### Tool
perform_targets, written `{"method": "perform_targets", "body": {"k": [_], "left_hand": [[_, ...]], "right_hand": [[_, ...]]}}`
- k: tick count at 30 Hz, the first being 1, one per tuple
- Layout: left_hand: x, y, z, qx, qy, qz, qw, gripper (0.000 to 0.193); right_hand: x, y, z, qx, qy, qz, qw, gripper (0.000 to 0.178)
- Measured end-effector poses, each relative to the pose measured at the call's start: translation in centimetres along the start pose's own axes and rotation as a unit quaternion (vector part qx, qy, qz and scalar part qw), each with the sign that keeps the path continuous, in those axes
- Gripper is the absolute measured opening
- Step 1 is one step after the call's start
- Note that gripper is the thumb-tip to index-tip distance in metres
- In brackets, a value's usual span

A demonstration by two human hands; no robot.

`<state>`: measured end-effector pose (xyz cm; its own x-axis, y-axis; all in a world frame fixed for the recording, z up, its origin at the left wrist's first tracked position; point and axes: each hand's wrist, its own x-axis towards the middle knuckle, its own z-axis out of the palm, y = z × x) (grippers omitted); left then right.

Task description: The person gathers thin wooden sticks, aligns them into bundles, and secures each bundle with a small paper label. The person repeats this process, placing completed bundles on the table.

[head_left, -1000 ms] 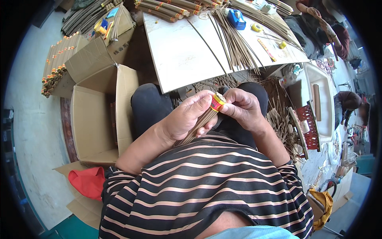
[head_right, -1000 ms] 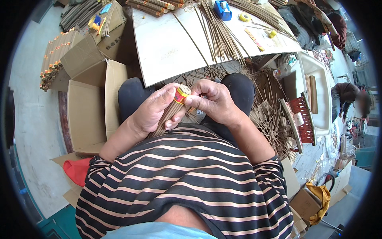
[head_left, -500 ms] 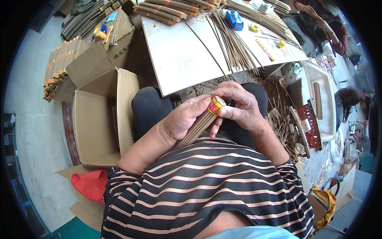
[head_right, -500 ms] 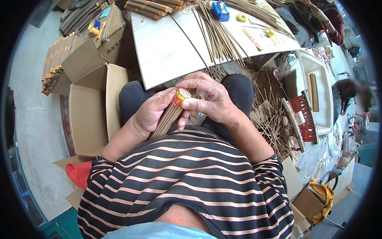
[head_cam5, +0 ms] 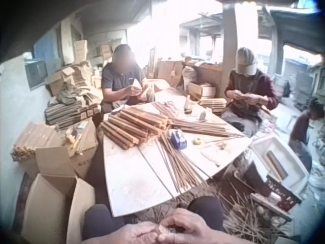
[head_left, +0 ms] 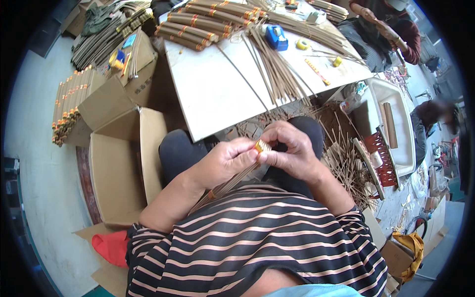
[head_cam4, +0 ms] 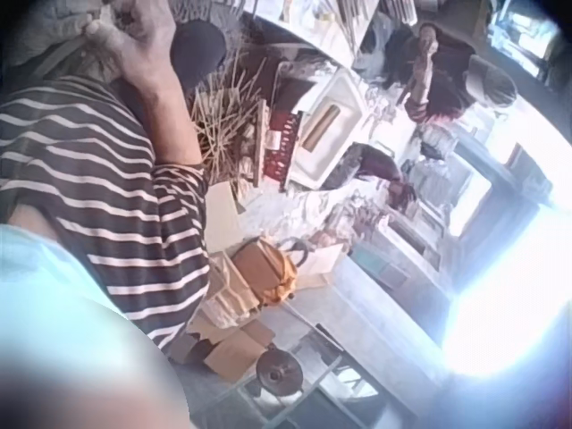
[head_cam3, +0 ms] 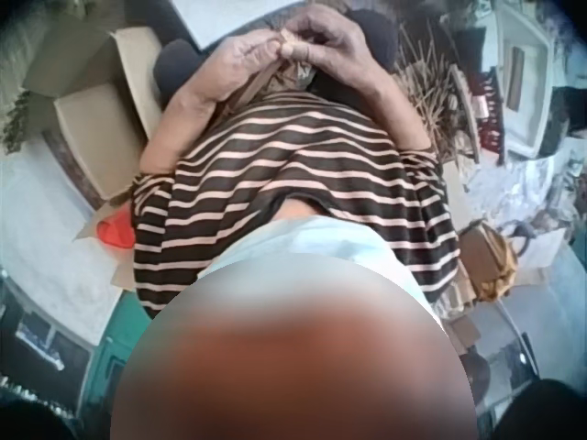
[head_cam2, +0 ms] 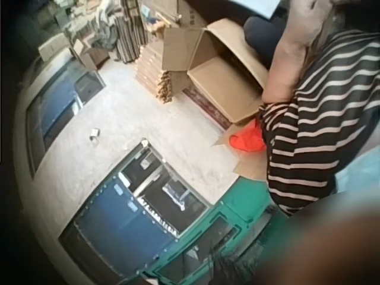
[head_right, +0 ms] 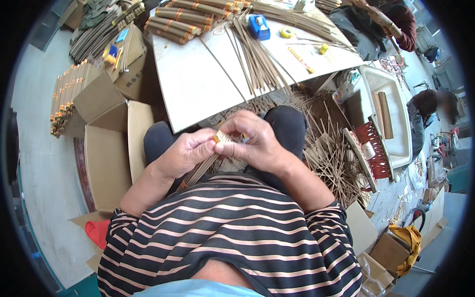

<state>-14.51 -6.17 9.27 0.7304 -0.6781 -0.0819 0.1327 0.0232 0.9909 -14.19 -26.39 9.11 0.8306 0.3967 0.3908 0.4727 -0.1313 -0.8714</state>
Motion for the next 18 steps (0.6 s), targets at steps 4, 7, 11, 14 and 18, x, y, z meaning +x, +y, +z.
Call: {"method": "perform_targets", "body": {"k": [4,7,11,14,18], "left_hand": [[0.6,0.0,0.0,-0.168,-0.026,-0.108,0.980,0.036],[1.4,0.5,0.1,-0.218,-0.020,-0.129,0.967,0.040],[2.0,-0.2,-0.5,-0.215,0.029,-0.143,0.966,0.042],[2.2,-0.3,-1.0,-0.208,0.076,-0.146,0.964,0.030],[3.0,-0.8,-2.4,-0.232,0.133,-0.147,0.952,0.029]], "right_hand": [[0.2,0.5,-0.4,0.022,-0.013,0.038,0.999,0.028],[0.9,1.0,-0.9,0.051,-0.035,0.067,0.996,0.026],[2.3,2.2,-1.3,0.166,-0.090,0.174,0.967,0.024],[4.9,3.7,-3.5,0.202,-0.134,0.197,0.950,0.027],[11.4,12.7,-9.4,0.006,0.101,0.231,0.968,0.020]]}}
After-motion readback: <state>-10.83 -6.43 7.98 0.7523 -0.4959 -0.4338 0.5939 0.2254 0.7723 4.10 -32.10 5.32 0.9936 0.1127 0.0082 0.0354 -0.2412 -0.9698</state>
